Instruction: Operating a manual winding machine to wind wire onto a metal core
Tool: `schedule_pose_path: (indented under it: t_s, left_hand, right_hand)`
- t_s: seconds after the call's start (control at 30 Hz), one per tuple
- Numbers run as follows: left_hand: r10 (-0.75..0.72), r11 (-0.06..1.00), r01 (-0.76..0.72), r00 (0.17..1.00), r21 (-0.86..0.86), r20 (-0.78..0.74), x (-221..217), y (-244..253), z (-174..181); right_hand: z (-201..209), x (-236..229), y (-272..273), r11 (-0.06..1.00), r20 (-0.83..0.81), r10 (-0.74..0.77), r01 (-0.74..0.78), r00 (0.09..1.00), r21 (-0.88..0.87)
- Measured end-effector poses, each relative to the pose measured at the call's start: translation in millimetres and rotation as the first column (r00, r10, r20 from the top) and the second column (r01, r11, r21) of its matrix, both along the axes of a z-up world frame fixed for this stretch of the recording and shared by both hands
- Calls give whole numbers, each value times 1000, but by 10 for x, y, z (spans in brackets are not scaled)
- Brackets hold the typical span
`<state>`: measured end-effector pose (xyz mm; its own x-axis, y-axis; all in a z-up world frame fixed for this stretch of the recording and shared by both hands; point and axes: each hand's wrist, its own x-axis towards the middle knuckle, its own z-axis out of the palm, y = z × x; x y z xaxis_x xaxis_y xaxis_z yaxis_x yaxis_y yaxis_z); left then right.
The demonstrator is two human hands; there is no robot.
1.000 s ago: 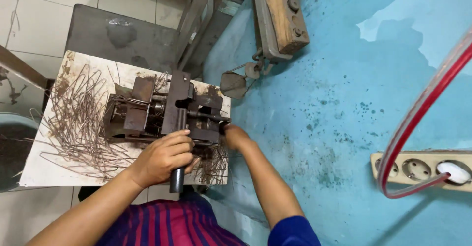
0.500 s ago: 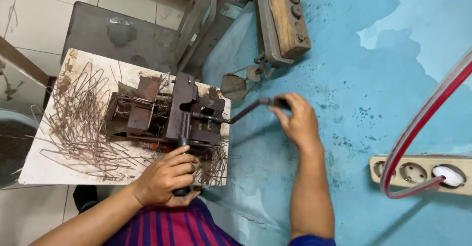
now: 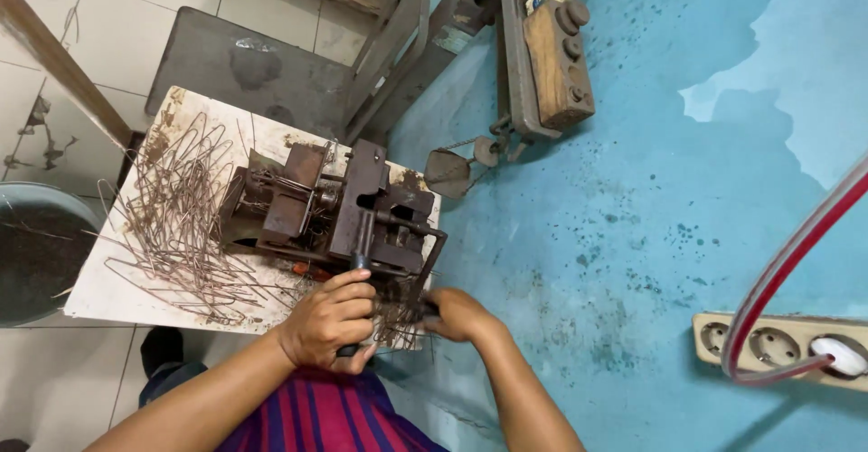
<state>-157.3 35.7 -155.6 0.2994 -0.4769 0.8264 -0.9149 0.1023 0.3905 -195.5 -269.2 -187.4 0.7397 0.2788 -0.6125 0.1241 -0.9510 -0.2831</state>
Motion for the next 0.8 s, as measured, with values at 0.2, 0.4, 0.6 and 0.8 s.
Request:
schedule_pose_path:
  t_s: [0.2,0.4,0.6,0.8]
  left_hand:
    - [-11,1000,11,1000,-22,-1,14,-7,-65]
    - [-25,999,24,999,-27,-20,-6,-12,-54]
    - [9,1000,-10,999,-29,-33,-29,-11,-94]
    - [122,981,-117,992,-153,24,-25,-129,-253]
  right_hand:
    - [2049,-90,156,955,59,-283,276,957,104]
    - [1946,860,-301,989,814,-149,82,561,125]
    - [143,1921,-728,941,632,-275,336,725,24]
    - [-1423,1023,-531,932,106,-187,211,977,-296]
